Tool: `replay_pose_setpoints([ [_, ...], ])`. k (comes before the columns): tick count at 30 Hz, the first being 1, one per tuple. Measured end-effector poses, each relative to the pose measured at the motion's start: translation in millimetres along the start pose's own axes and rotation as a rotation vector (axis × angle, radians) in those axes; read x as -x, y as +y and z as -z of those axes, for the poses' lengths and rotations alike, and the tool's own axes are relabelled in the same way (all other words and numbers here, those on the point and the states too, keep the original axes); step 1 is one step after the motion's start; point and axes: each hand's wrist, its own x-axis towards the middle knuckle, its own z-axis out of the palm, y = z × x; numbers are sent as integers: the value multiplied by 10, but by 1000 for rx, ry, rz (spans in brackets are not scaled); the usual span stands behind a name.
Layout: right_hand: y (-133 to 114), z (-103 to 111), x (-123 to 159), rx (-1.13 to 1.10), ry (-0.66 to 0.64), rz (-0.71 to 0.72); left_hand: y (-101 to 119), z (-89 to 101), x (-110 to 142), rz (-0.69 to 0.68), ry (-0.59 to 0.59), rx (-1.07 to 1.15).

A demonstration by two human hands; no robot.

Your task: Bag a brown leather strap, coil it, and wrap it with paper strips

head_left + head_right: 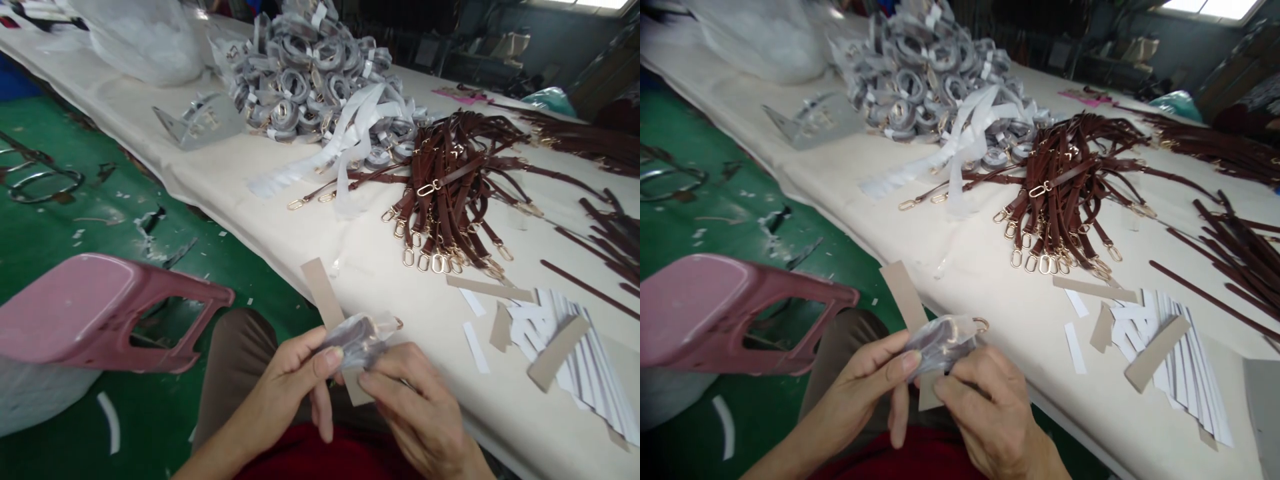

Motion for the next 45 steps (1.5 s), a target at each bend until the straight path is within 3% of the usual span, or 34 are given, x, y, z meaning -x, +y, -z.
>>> replay_pose_setpoints([
  [5, -34, 162, -138, 249, -100, 174, 57, -3, 48, -15, -29, -234],
  [8, -28, 146, -192, 310, -105, 120, 84, 17, 53, -64, -49, -387],
  [11, -20, 79, -229, 199, -127, 43, 88, 49, 44, -88, -50, -470],
  [15, -41, 35, -254, 61, -123, -17, 46, 81, 43, -72, -61, -418],
  [21, -59, 24, -250, -22, -178, -45, -7, 43, 16, -7, 20, -214],
  [24, -40, -37, -227, -123, -146, -165, -5, 21, -9, -8, 30, -210],
  [30, -6, -218, -169, -365, -16, -552, -71, 59, -8, -160, 74, -367],
  [34, -7, -287, -172, -517, 34, -772, -119, 91, 34, -190, 88, -335],
  [41, 30, -306, -194, -663, 37, -942, -150, 95, 31, -161, 102, -262],
  [45, 94, -231, -271, -693, -77, -953, -193, 92, 12, -100, 107, -276],
])
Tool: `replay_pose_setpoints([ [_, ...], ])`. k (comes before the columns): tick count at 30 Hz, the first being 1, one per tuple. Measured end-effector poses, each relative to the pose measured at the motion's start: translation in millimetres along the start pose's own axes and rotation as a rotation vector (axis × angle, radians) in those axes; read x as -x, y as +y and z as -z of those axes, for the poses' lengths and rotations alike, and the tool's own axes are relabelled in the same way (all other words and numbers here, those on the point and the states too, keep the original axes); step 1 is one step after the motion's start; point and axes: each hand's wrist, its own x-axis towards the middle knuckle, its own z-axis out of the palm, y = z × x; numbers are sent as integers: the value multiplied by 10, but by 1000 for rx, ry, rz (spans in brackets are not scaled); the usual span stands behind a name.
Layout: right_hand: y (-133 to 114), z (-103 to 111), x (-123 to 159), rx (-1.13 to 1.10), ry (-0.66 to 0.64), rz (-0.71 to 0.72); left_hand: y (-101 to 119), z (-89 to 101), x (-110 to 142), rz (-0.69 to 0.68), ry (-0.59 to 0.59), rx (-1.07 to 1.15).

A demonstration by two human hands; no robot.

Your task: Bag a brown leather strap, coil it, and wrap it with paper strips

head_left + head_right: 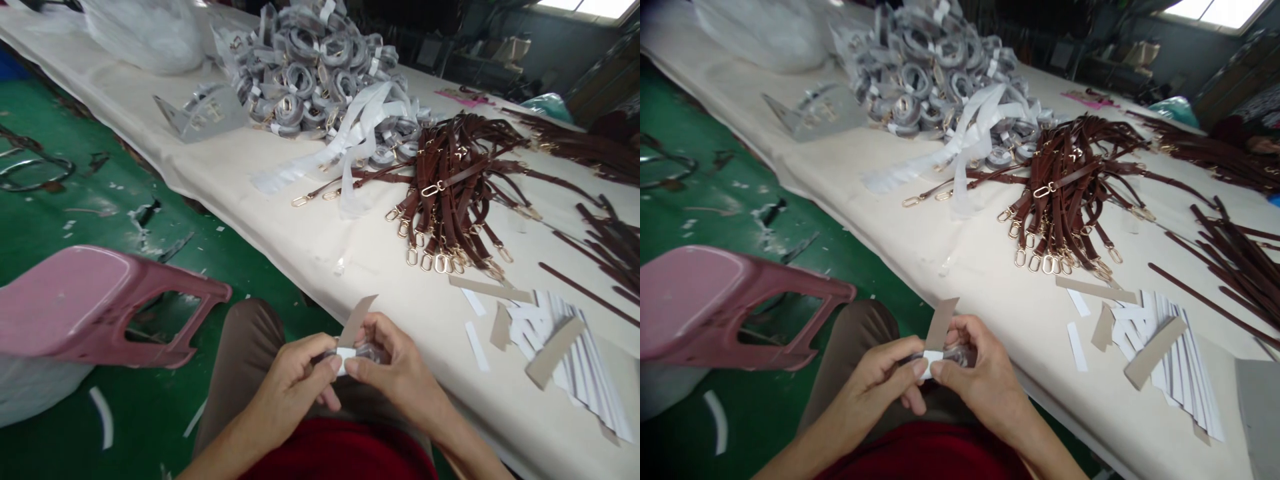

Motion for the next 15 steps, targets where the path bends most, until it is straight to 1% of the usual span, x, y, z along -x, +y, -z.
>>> replay_pose_setpoints([
  [3, -45, 69, -66, 63, -80, 13, -6, -4, -3, 24, -17, -35],
  [10, -85, 101, -154, 118, -149, 40, -28, 7, -5, 12, 33, -22],
  [13, -70, 101, -165, 163, -158, 33, -42, 12, -1, 14, 15, -31],
  [15, -53, 99, -156, 224, -137, 72, -33, 18, -1, 32, -2, -54],
])
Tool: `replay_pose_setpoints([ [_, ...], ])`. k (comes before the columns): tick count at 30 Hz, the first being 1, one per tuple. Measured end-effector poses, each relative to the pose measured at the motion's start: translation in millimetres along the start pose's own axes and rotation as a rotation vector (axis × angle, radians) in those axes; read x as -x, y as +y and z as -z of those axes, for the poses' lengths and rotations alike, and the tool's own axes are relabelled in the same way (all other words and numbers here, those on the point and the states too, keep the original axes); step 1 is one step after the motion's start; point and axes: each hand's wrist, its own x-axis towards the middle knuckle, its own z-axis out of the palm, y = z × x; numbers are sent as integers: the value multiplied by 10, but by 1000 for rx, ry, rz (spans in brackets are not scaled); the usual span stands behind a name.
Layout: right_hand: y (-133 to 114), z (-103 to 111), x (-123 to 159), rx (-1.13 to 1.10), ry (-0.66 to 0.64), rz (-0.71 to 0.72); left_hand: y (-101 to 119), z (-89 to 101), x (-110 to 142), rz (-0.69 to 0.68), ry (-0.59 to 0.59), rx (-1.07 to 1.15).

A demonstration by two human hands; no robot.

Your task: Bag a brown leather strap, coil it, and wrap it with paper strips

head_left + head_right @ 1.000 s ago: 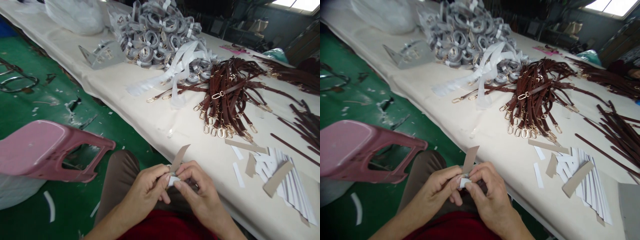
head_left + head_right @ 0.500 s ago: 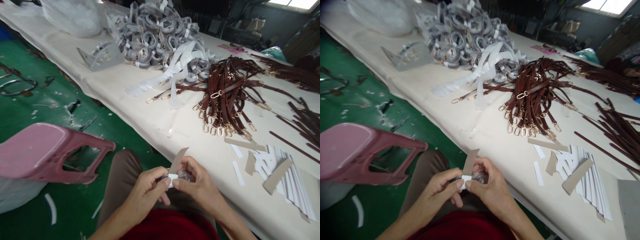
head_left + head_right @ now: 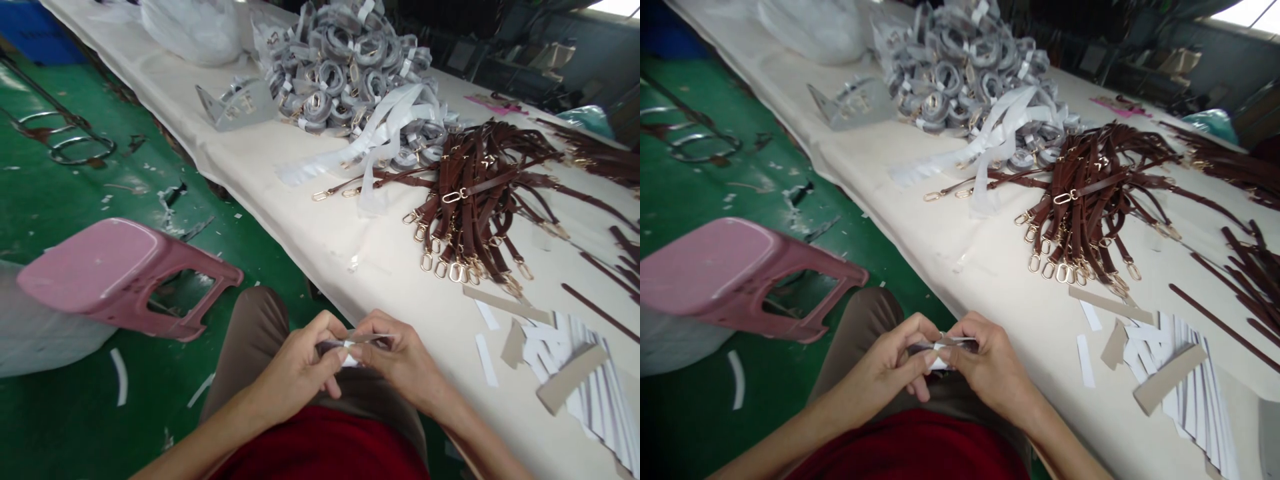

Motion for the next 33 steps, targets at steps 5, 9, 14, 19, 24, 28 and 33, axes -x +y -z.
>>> replay_pose_setpoints([
  [5, 36, -44, 45, 185, 42, 243, 82, 47, -18, -18, -73, -215],
  [9, 47, -46, 57, 248, 31, 370, 89, 77, -20, -55, -125, -212],
  [14, 7, 16, 92, 419, -85, 519, -54, 40, 4, 33, -124, 56],
  [19, 3, 84, 114, 663, -165, 694, -105, 12, 1, 161, -126, 308],
  [24, 162, 132, 57, 788, -125, 856, -131, 39, -19, 170, -140, 515],
  [28, 268, 112, 11, 791, -51, 851, -171, 59, -40, 154, -91, 450],
  [33, 199, 15, 134, 567, 128, 694, -110, 95, -63, 87, 31, 453],
])
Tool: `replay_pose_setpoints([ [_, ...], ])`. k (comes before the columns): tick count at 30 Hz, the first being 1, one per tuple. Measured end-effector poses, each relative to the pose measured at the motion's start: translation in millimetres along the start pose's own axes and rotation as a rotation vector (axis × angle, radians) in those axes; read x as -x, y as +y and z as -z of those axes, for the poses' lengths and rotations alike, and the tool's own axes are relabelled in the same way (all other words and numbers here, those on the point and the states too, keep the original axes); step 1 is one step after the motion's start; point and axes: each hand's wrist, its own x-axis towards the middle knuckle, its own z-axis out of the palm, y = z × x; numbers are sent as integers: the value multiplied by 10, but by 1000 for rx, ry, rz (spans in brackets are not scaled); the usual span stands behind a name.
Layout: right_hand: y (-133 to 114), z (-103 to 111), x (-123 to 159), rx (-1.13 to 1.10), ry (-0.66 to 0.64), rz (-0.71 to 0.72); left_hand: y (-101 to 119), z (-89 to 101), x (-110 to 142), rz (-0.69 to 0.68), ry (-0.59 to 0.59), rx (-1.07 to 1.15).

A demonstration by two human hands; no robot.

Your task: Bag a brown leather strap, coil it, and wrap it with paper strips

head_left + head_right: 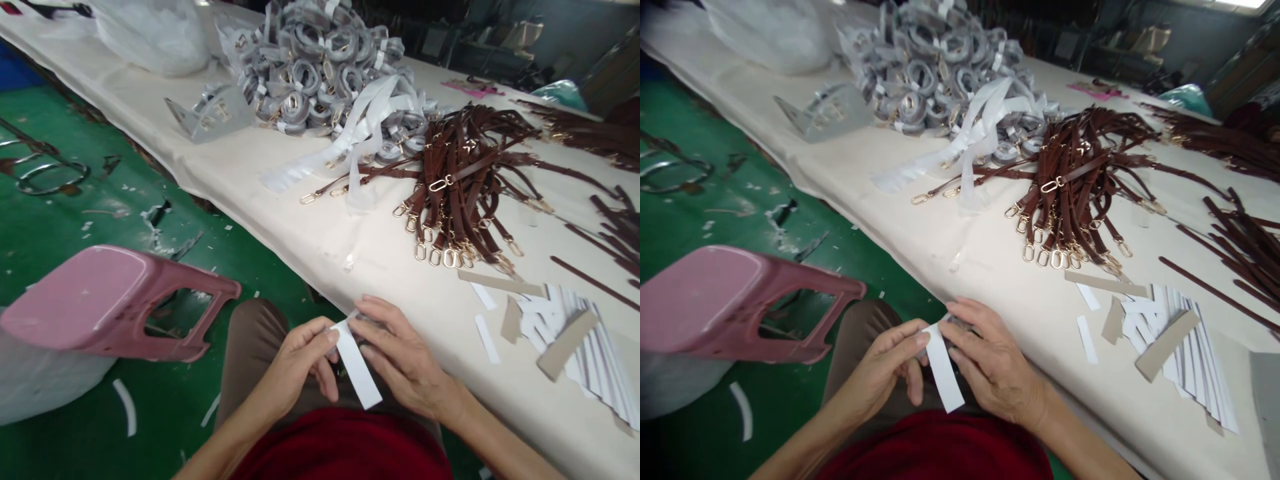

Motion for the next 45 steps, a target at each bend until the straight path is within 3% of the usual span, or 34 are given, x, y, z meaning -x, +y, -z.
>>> replay_pose_setpoints([
  [4, -236, 14, 76, -220, 299, -312, 83, -41, 5, -67, 65, 51],
  [7, -386, -15, 113, -407, 268, -525, 94, -82, 24, -109, 70, 104],
  [9, -466, -57, 120, -430, 220, -555, 85, -103, 40, -132, 68, 148],
  [15, -553, -191, 112, -146, 315, -307, 56, -134, 75, -192, 72, 240],
  [20, -514, -182, 114, -53, 305, -185, 34, -136, 93, -234, 99, 226],
  [29, -499, -89, 41, -29, 258, -279, -44, -64, 122, -275, 130, 6],
  [34, -473, -112, -115, -65, 126, -254, -116, -77, 134, -268, 113, -70],
  [41, -333, -292, -156, 233, 318, -25, -99, -405, 101, -170, 268, 301],
  [45, -322, -311, -114, 140, 409, 39, -44, -504, 98, -69, 317, 452],
])
